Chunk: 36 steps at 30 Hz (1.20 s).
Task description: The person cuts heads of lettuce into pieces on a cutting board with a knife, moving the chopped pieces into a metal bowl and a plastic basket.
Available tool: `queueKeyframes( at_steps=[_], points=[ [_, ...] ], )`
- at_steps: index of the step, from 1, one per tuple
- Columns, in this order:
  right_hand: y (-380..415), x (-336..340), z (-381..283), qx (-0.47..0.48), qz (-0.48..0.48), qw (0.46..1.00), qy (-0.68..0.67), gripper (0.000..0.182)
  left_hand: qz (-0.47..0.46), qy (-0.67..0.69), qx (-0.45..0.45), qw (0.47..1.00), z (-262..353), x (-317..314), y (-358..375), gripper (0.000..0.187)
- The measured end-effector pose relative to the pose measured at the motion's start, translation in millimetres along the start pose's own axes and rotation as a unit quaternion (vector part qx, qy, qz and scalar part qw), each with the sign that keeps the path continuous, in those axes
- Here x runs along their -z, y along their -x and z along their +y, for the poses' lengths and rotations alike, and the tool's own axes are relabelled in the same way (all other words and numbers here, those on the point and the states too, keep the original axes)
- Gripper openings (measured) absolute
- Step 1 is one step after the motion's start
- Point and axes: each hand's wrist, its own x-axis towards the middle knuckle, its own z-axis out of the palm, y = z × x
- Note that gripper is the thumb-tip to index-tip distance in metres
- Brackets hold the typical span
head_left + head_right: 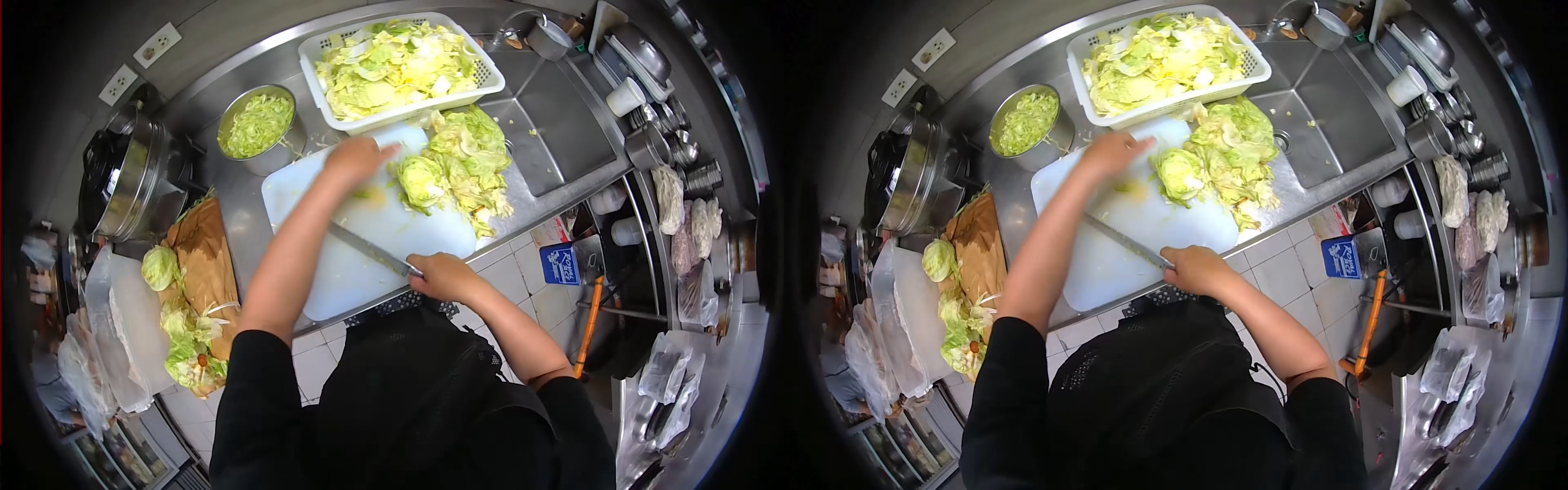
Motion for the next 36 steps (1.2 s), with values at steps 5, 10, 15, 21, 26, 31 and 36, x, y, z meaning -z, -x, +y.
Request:
queueKeyframes(
  at_steps=[5,10,15,21,26,31,36],
  points=[
    [10,11,3,-0.001,-0.065,0.997,0.032,0.03,-0.003,0.015,-0.002,1.0,26,-74,-4,0.063],
    [9,8,22,0.017,-0.079,0.997,0.007,0.034,0.125,0.027,-0.07,0.989,41,-91,32,0.051],
    [3,5,30,0.038,-0.076,0.996,0.017,0.036,0.11,-0.059,-0.171,0.977,65,-75,62,0.045],
    [4,9,35,0.021,-0.062,0.998,-0.002,0.035,0.104,0.094,-0.052,0.989,43,-58,57,0.051],
    [44,32,52,-0.069,-0.071,0.991,-0.087,0.037,0.097,0.115,-0.044,0.988,-48,9,60,0.05],
    [68,30,65,-0.046,0.046,0.997,-0.035,0.027,-0.049,0.126,-0.003,0.991,-111,-3,68,0.046],
    [47,40,38,-0.008,0.043,0.996,0.08,0.023,-0.086,0.132,-0.034,0.987,-116,-15,68,0.041]
  ],
)
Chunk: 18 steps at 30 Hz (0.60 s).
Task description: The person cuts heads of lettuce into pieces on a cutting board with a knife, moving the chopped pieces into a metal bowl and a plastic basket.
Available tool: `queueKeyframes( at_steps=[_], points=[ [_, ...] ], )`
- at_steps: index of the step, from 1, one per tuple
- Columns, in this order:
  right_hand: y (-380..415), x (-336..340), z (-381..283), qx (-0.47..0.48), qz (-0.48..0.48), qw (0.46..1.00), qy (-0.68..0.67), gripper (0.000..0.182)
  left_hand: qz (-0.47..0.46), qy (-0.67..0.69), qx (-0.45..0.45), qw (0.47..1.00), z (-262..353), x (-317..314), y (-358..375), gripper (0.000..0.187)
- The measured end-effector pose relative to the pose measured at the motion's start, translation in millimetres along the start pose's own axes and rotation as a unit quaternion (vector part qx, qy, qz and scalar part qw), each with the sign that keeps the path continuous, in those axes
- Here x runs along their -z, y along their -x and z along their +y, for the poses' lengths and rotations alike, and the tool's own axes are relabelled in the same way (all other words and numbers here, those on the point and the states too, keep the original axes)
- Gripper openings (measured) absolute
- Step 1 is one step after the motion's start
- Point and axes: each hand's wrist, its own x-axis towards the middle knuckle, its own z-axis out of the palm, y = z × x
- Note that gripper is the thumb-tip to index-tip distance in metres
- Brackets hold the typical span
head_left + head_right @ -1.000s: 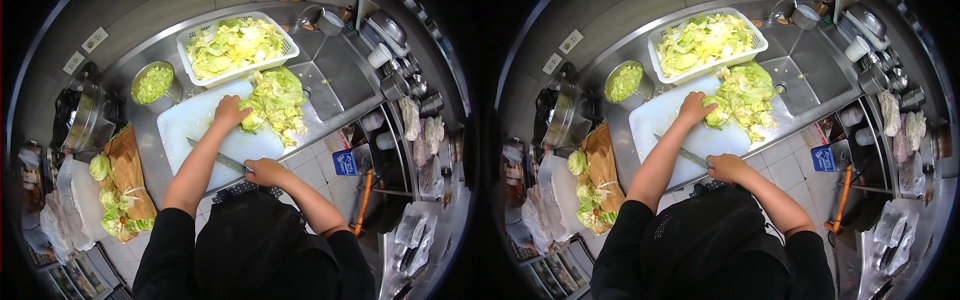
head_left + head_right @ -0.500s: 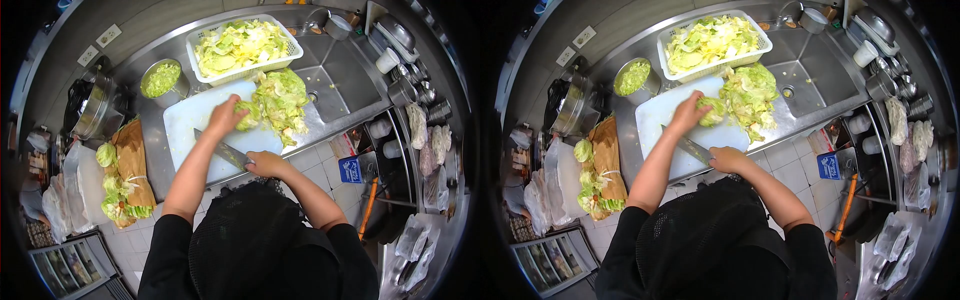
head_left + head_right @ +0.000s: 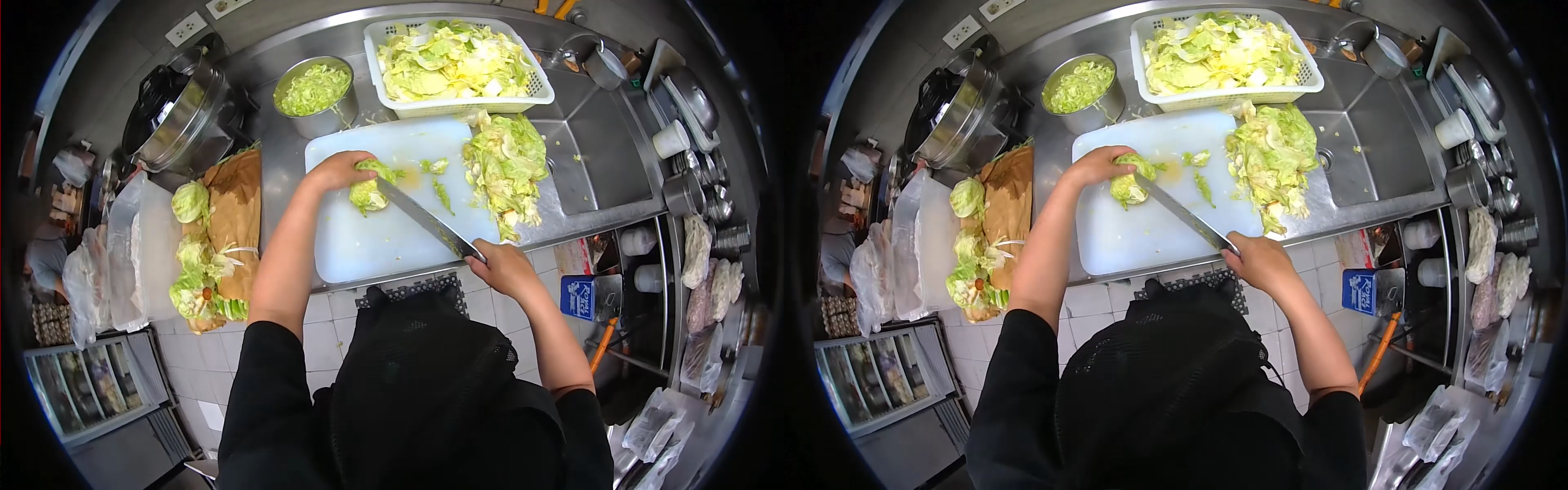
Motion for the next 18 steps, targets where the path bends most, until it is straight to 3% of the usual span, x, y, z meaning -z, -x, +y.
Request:
queueKeyframes(
  at_steps=[8,13,16,18],
  points=[
    [-23,5,-9,0.052,0.008,0.995,0.086,0.021,0.006,0.008,-0.014,1.0,-1,0,2,0.044],
    [-36,4,-18,0.022,-0.089,0.99,0.107,0.021,0.01,-0.003,-0.02,1.0,-3,-2,-4,0.042],
    [-33,4,-16,0.015,-0.096,0.99,0.104,0.023,0.033,0.015,0.016,0.999,-12,-5,2,0.044],
    [-16,6,-5,0.009,-0.09,0.993,0.077,0.023,0.139,-0.059,0.096,0.984,-24,-9,17,0.049]
  ],
)
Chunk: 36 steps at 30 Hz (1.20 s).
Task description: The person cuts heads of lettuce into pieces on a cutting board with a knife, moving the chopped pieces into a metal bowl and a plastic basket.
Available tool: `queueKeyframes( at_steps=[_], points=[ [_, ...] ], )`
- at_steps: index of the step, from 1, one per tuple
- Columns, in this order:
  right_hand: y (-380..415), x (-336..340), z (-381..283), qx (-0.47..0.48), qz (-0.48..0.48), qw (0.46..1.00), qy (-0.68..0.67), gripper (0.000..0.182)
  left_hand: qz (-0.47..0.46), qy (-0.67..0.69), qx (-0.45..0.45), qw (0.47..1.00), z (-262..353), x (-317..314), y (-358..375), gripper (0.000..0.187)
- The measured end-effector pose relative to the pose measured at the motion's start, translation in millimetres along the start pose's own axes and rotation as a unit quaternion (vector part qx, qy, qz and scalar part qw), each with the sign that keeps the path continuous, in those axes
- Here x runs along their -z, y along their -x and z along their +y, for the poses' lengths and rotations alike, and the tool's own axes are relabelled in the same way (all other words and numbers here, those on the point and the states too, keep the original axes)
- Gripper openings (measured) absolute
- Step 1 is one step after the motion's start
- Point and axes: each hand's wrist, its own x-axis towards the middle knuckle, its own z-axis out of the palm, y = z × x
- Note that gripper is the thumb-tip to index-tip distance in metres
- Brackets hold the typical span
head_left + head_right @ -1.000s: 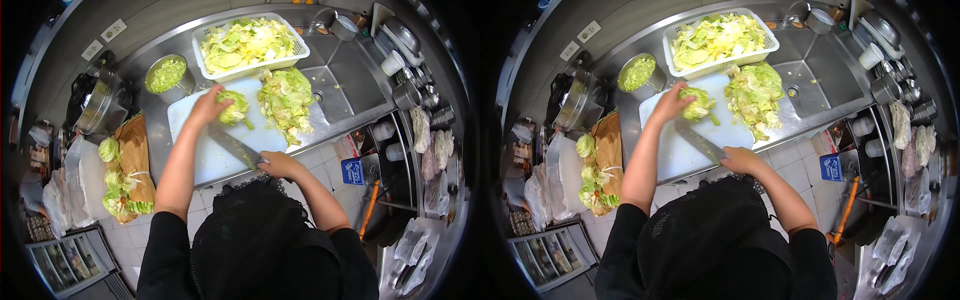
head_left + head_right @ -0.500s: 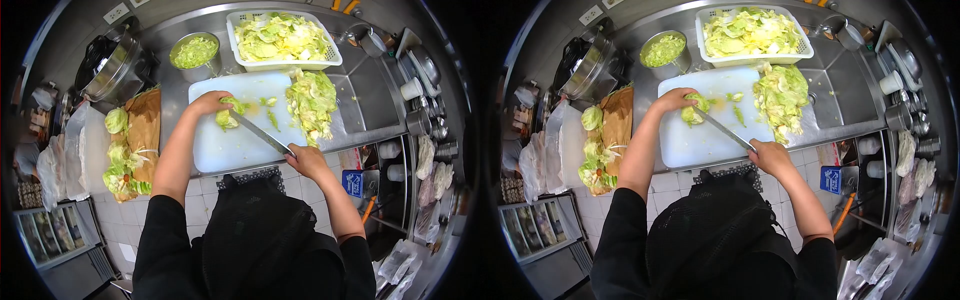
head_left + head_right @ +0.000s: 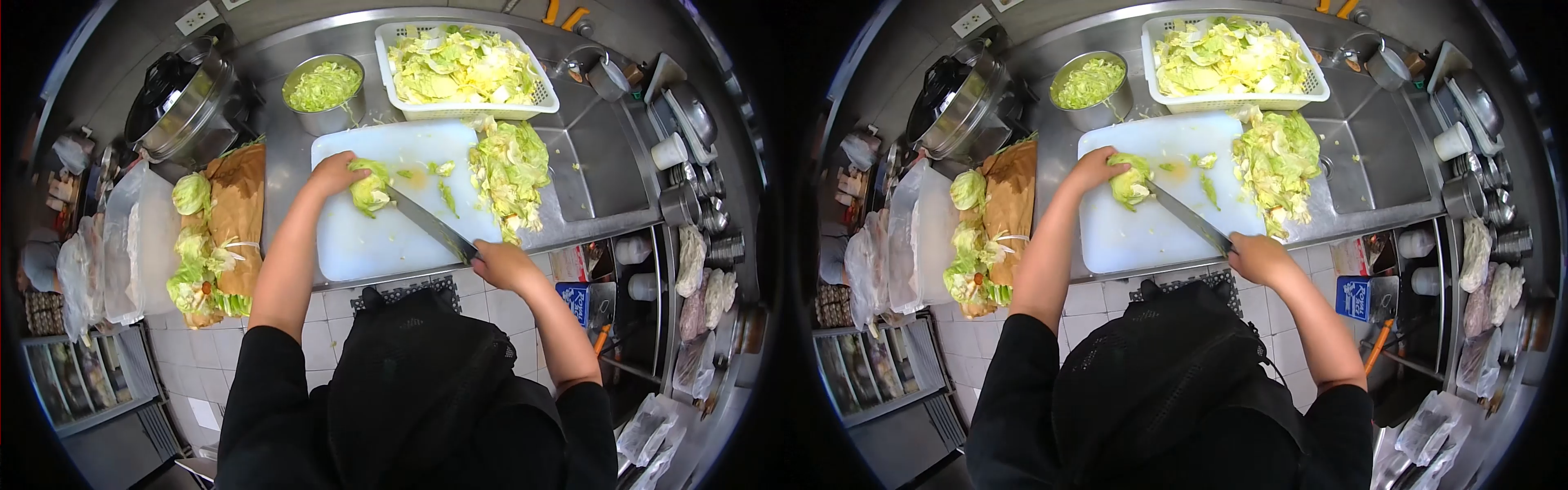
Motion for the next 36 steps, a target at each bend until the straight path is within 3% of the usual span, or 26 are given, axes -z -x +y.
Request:
queueKeyframes(
  at_steps=[1,3,7,9,13,18,22,23,24,25,28,30,31,34,36],
  points=[
    [8,-3,4,-0.006,0.003,1.0,-0.029,0.024,0.004,0.0,0.003,1.0,4,5,12,0.049],
    [18,-16,4,-0.013,0.022,0.999,-0.046,0.024,0.005,0.011,0.163,0.987,12,11,41,0.052],
    [17,-25,-14,-0.015,0.086,0.995,-0.058,0.021,0.025,0.054,0.195,0.979,25,-1,63,0.05],
    [14,-16,-33,-0.004,0.128,0.99,-0.049,0.018,0.109,0.002,0.126,0.986,8,-17,59,0.044],
    [5,-6,-52,0.031,0.176,0.982,-0.062,0.016,0.096,0.014,0.149,0.984,23,-11,62,0.043],
    [-31,-36,-42,0.018,0.088,0.996,-0.006,0.017,0.122,-0.041,0.146,0.981,20,-18,59,0.042],
    [-34,-36,-17,0.065,0.127,0.989,-0.027,0.022,0.122,-0.042,0.151,0.98,11,-14,59,0.043],
    [-29,-20,-11,0.013,0.025,0.985,-0.17,0.025,0.08,0.029,0.187,0.979,14,-8,63,0.044],
    [-24,-9,-4,-0.04,-0.078,0.947,-0.308,0.028,0.038,0.1,0.222,0.969,17,-4,66,0.046],
    [-20,-14,7,-0.05,-0.065,0.933,-0.349,0.032,0.039,0.101,0.221,0.969,13,-5,67,0.046],
    [-5,-17,14,-0.102,0.007,0.938,-0.332,0.03,0.053,0.138,0.202,0.968,3,-10,72,0.043],
    [0,-15,11,-0.111,0.025,0.94,-0.322,0.031,0.193,0.167,0.058,0.965,4,-15,79,0.031],
    [1,-14,10,-0.118,0.044,0.943,-0.308,0.031,0.19,0.166,0.057,0.966,11,-14,87,0.031],
    [-2,-14,5,-0.097,0.062,0.958,-0.263,0.033,0.208,0.088,-0.006,0.974,16,-19,114,0.026],
    [-10,-33,10,-0.081,0.097,0.972,-0.2,0.033,0.275,-0.038,-0.168,0.946,-1,-43,132,0.03]
  ],
)
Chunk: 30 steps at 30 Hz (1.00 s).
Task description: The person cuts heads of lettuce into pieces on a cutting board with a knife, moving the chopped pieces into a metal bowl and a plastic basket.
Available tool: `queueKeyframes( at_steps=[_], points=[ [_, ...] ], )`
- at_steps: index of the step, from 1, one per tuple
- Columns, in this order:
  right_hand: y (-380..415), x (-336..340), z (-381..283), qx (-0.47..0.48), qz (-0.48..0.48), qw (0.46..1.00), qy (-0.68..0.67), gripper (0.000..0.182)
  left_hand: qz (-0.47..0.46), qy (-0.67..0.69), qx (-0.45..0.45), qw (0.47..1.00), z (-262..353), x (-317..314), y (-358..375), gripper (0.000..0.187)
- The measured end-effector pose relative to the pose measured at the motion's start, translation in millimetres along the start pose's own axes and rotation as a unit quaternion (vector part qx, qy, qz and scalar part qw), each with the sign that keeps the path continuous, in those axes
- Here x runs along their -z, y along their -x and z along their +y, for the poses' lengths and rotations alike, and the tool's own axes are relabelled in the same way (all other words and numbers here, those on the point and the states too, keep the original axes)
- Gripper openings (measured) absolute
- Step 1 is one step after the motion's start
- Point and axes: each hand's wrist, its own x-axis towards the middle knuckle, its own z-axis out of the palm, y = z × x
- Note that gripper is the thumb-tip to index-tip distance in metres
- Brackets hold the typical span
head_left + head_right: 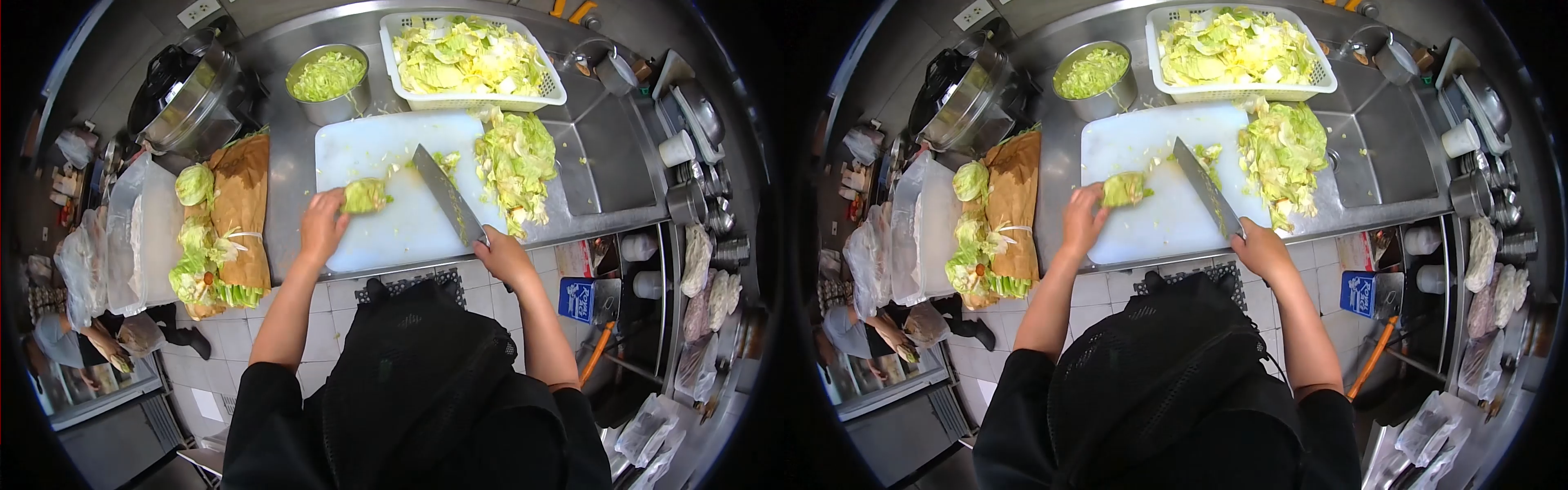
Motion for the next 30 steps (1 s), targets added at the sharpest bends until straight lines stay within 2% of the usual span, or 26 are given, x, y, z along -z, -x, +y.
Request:
queueKeyframes(
  at_steps=[1,5,8,10,13,17,19,25,30],
  points=[
    [-3,-6,2,0.033,0.037,0.997,0.062,0.034,-0.03,0.009,0.015,0.999,2,1,12,0.031],
    [-1,-7,-5,0.008,0.023,0.997,0.074,0.033,-0.035,-0.027,0.007,0.999,9,2,34,0.027],
    [-1,-7,-7,0.021,0.027,0.996,0.084,0.032,-0.032,-0.015,0.031,0.999,15,10,31,0.026],
    [-2,-7,-7,0.021,0.023,0.995,0.098,0.031,-0.015,0.018,0.081,0.996,25,13,21,0.028],
    [-1,-7,-9,0.021,0.024,0.995,0.098,0.03,0.017,-0.003,0.056,0.998,43,7,8,0.03],
    [3,-11,-9,0.017,0.036,0.994,0.101,0.029,0.02,-0.038,0.067,0.997,54,-4,5,0.037],
    [4,-11,-11,0.017,0.033,0.994,0.105,0.028,0.003,-0.075,0.139,0.987,58,-7,4,0.042],
    [5,-12,-12,0.01,0.033,0.994,0.1,0.026,-0.032,-0.017,0.198,0.98,51,-22,15,0.045],
    [4,-11,-12,0.01,0.02,0.995,0.1,0.029,-0.01,0.028,0.232,0.972,52,-23,26,0.043]
  ],
)
